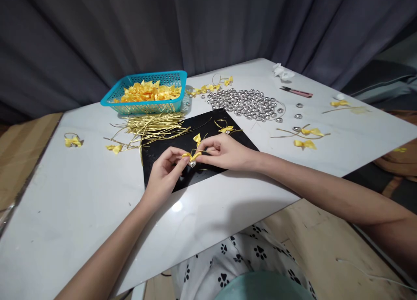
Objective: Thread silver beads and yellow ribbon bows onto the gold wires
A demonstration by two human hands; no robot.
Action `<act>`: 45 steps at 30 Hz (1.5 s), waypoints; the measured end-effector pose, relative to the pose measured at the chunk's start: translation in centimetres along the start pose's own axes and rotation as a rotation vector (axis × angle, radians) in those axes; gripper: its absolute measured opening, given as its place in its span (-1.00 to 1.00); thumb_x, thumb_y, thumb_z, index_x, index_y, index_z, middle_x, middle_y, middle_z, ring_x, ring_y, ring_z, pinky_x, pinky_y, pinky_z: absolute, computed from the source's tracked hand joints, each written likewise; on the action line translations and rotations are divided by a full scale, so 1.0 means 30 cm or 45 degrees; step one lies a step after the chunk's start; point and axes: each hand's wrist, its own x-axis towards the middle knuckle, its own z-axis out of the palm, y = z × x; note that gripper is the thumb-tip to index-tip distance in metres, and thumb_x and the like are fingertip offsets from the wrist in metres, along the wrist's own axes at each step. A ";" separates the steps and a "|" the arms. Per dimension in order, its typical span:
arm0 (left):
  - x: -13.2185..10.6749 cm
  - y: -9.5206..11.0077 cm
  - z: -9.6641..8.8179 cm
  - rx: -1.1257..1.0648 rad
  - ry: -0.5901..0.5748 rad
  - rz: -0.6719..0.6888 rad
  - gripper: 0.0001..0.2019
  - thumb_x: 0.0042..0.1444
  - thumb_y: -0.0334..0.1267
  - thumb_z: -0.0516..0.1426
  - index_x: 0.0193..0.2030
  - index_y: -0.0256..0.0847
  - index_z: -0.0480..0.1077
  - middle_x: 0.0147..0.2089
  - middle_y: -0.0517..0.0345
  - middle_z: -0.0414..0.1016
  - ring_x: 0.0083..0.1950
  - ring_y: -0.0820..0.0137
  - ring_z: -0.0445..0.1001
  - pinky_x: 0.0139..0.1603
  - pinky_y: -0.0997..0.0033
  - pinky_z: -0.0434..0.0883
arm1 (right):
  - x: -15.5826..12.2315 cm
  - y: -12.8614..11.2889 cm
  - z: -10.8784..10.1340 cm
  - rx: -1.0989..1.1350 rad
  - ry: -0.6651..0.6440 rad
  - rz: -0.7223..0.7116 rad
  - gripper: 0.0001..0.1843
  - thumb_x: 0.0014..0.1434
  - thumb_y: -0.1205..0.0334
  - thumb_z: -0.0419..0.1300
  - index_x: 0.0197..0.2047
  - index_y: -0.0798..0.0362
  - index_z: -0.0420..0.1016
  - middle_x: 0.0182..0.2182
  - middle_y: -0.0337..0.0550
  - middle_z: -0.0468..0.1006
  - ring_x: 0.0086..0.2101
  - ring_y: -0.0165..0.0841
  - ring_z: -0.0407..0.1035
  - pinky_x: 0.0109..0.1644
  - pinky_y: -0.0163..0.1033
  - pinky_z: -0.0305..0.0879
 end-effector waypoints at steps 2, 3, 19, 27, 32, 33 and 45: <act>0.001 0.001 -0.001 -0.011 0.004 -0.025 -0.81 0.01 -0.15 0.20 -0.35 -0.22 0.36 -0.42 0.21 0.38 -0.44 0.52 0.31 -0.46 0.56 0.28 | 0.000 0.005 0.003 0.005 -0.022 0.032 -0.84 0.02 0.34 0.29 -0.39 0.26 0.40 -0.76 -0.51 -0.09 -0.69 -0.66 -0.23 -0.65 -0.46 -0.35; 0.001 0.001 -0.002 -0.020 0.005 -0.044 -0.81 0.00 -0.15 0.21 -0.36 -0.23 0.36 -0.44 0.22 0.38 -0.46 0.52 0.30 -0.46 0.55 0.28 | 0.000 0.007 0.004 0.036 -0.046 0.063 -0.83 0.02 0.33 0.28 -0.38 0.26 0.40 -0.76 -0.51 -0.08 -0.69 -0.66 -0.23 -0.65 -0.46 -0.34; 0.008 -0.002 -0.013 -0.124 0.008 -0.225 -0.77 -0.05 -0.13 0.23 -0.47 -0.25 0.35 -0.50 0.25 0.29 -0.51 0.55 0.22 -0.45 0.53 0.21 | 0.006 -0.004 0.009 0.381 -0.079 0.373 -0.71 0.10 0.13 0.24 -0.45 0.16 0.30 -0.81 -0.47 0.01 -0.77 -0.62 -0.16 -0.75 -0.47 -0.25; 0.010 0.005 -0.011 -0.192 0.024 -0.280 -0.76 -0.08 -0.13 0.25 -0.44 -0.26 0.36 -0.49 0.23 0.35 -0.50 0.55 0.27 -0.46 0.55 0.23 | 0.002 -0.008 0.007 0.376 -0.096 0.393 -0.72 0.09 0.15 0.24 -0.46 0.16 0.29 -0.81 -0.47 0.00 -0.77 -0.61 -0.16 -0.74 -0.46 -0.24; 0.011 0.002 -0.004 -0.237 0.121 -0.320 -0.70 -0.15 -0.15 0.30 -0.34 -0.26 0.35 -0.49 0.23 0.39 -0.50 0.55 0.33 -0.46 0.56 0.29 | 0.000 0.003 0.024 0.177 -0.132 0.293 -0.75 0.17 0.17 0.17 -0.41 0.20 0.34 -0.78 -0.45 0.03 -0.74 -0.63 -0.16 -0.70 -0.45 -0.30; 0.010 0.000 -0.003 -0.246 0.168 -0.318 -0.67 -0.17 -0.16 0.31 -0.30 -0.25 0.34 -0.46 0.24 0.40 -0.50 0.54 0.34 -0.45 0.56 0.30 | -0.001 0.008 0.030 0.146 -0.116 0.252 -0.75 0.17 0.17 0.16 -0.42 0.20 0.33 -0.76 -0.44 0.04 -0.72 -0.63 -0.16 -0.69 -0.45 -0.30; -0.016 0.002 0.014 -0.219 -0.036 -0.308 -0.72 -0.08 -0.09 0.27 -0.26 -0.21 0.53 -0.22 0.08 0.54 -0.21 0.41 0.46 -0.24 0.52 0.40 | -0.012 0.005 0.039 0.081 -0.148 0.045 -0.81 0.17 0.24 0.13 -0.40 0.21 0.31 -0.70 -0.44 0.00 -0.65 -0.62 -0.15 -0.61 -0.46 -0.24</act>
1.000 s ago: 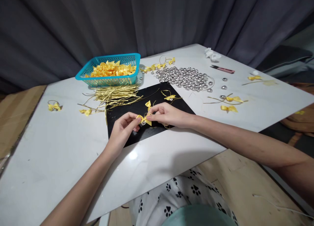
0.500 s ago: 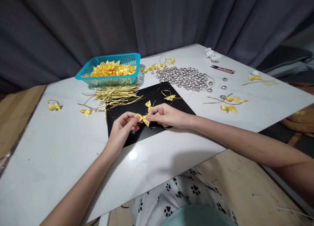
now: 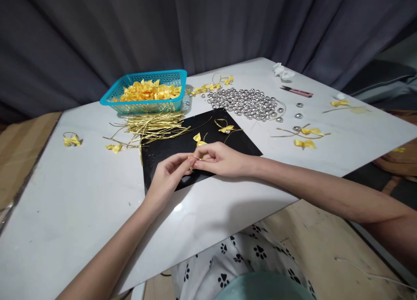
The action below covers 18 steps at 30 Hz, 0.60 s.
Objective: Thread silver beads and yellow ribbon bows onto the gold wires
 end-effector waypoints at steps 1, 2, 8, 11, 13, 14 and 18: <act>0.001 -0.001 -0.002 -0.014 -0.018 -0.016 -0.73 -0.09 -0.10 0.28 -0.27 -0.21 0.54 -0.24 0.08 0.55 -0.23 0.43 0.46 -0.24 0.53 0.39 | 0.001 -0.002 -0.005 0.072 -0.043 0.027 -0.83 0.17 0.26 0.12 -0.39 0.20 0.31 -0.71 -0.44 0.03 -0.66 -0.61 -0.14 -0.62 -0.46 -0.24; 0.004 -0.001 -0.004 -0.030 -0.024 -0.034 -0.74 -0.10 -0.11 0.29 -0.28 -0.21 0.54 -0.26 0.08 0.56 -0.26 0.45 0.45 -0.24 0.54 0.38 | 0.003 -0.004 -0.010 0.159 -0.087 0.057 -0.84 0.18 0.27 0.11 -0.38 0.20 0.30 -0.72 -0.44 0.06 -0.68 -0.61 -0.13 -0.64 -0.46 -0.24; 0.016 0.001 -0.012 -0.095 0.001 -0.123 -0.78 -0.17 -0.22 0.33 -0.34 -0.24 0.56 -0.30 0.04 0.57 -0.33 0.48 0.45 -0.27 0.54 0.36 | 0.013 -0.024 -0.080 0.714 -0.037 0.215 -0.80 0.19 0.29 0.06 -0.45 0.17 0.26 -0.75 -0.46 -0.08 -0.73 -0.62 -0.27 -0.71 -0.48 -0.30; 0.015 0.007 -0.009 -0.096 0.003 -0.153 -0.79 -0.19 -0.23 0.34 -0.36 -0.25 0.56 -0.35 0.05 0.57 -0.39 0.50 0.43 -0.32 0.55 0.36 | 0.009 -0.046 -0.140 0.803 0.155 0.235 -0.77 0.23 0.33 0.01 -0.48 0.17 0.24 -0.74 -0.46 -0.17 -0.72 -0.62 -0.34 -0.71 -0.49 -0.33; 0.014 0.011 -0.008 -0.125 -0.011 -0.167 -0.80 -0.19 -0.22 0.34 -0.38 -0.25 0.56 -0.38 0.08 0.55 -0.40 0.51 0.43 -0.32 0.56 0.37 | 0.001 -0.060 -0.176 0.818 0.266 0.232 -0.73 0.25 0.33 -0.01 -0.49 0.18 0.24 -0.73 -0.45 -0.20 -0.70 -0.62 -0.34 -0.71 -0.49 -0.32; 0.014 0.012 -0.009 -0.138 -0.023 -0.176 -0.80 -0.19 -0.22 0.33 -0.39 -0.26 0.55 -0.40 0.09 0.54 -0.41 0.51 0.43 -0.33 0.57 0.37 | -0.002 -0.066 -0.190 0.813 0.305 0.231 -0.72 0.26 0.32 -0.01 -0.49 0.18 0.24 -0.72 -0.44 -0.20 -0.70 -0.61 -0.34 -0.70 -0.48 -0.32; 0.010 0.014 -0.010 -0.131 -0.062 -0.184 -0.83 -0.14 -0.23 0.31 -0.41 -0.28 0.52 -0.46 0.16 0.49 -0.44 0.57 0.40 -0.37 0.65 0.34 | -0.013 -0.076 -0.211 0.775 0.305 0.267 -0.76 0.24 0.35 0.01 -0.47 0.18 0.27 -0.70 -0.41 -0.18 -0.68 -0.60 -0.30 -0.69 -0.47 -0.29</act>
